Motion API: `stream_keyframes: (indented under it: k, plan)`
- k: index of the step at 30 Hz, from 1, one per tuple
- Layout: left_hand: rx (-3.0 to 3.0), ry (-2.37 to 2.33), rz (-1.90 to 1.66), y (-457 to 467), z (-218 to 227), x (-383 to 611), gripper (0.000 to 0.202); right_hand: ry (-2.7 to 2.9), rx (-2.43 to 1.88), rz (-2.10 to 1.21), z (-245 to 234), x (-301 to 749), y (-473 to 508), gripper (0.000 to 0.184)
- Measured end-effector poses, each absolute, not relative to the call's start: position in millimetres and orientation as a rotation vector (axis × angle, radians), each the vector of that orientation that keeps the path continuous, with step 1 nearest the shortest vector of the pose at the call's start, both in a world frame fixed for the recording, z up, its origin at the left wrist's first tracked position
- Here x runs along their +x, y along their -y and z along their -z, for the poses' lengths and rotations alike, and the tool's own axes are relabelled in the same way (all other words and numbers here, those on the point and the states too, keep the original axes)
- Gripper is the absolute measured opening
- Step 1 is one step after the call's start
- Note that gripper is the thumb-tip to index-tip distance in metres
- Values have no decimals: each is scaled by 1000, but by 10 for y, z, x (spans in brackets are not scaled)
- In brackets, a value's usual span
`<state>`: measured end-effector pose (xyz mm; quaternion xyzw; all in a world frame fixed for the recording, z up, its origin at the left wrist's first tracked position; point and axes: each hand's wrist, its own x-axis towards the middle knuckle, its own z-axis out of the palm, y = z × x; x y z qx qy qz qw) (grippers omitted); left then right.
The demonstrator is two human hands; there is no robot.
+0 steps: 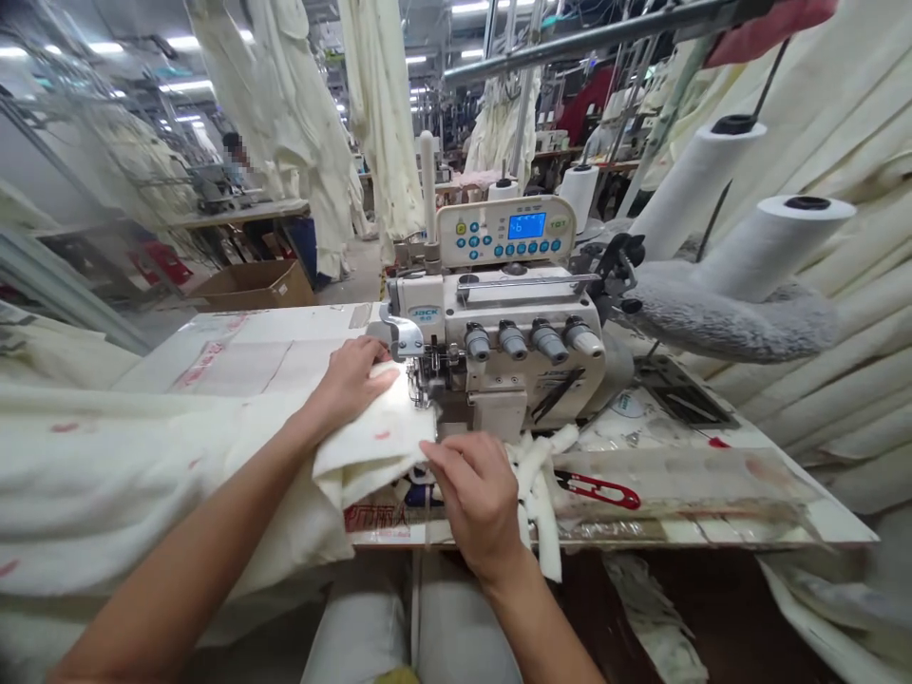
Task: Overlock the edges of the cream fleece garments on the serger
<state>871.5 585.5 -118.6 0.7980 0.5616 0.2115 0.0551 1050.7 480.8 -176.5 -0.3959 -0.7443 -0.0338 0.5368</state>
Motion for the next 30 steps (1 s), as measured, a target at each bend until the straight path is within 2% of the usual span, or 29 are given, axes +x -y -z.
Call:
stream_keyframes:
  k: [7,15,20,25,27,30]
  plan:
    - [2420,-1762,-652,-6258,1177,8720,11,1739,-1024,172,1712,10487,-5094,11]
    - [2343,-1890,-694,-6686,1152,8774,12,1638,-1058,125,1732,10332,-4771,16]
    - [2120,-2028,-737,-6554,1196,8397,20,1753,-990,-139,1827,10208,-4629,16]
    - [1991,-1999,-722,-5450,1345,7874,39,1645,-1041,-600,1918,10164,-4583,17]
    - [2045,-1814,-603,-4995,1319,7873,32,1534,-1078,-836,1908,10130,-4610,25]
    - [2140,-1208,-249,-4635,1191,8159,38,1411,-1095,-1021,1878,10108,-4696,42]
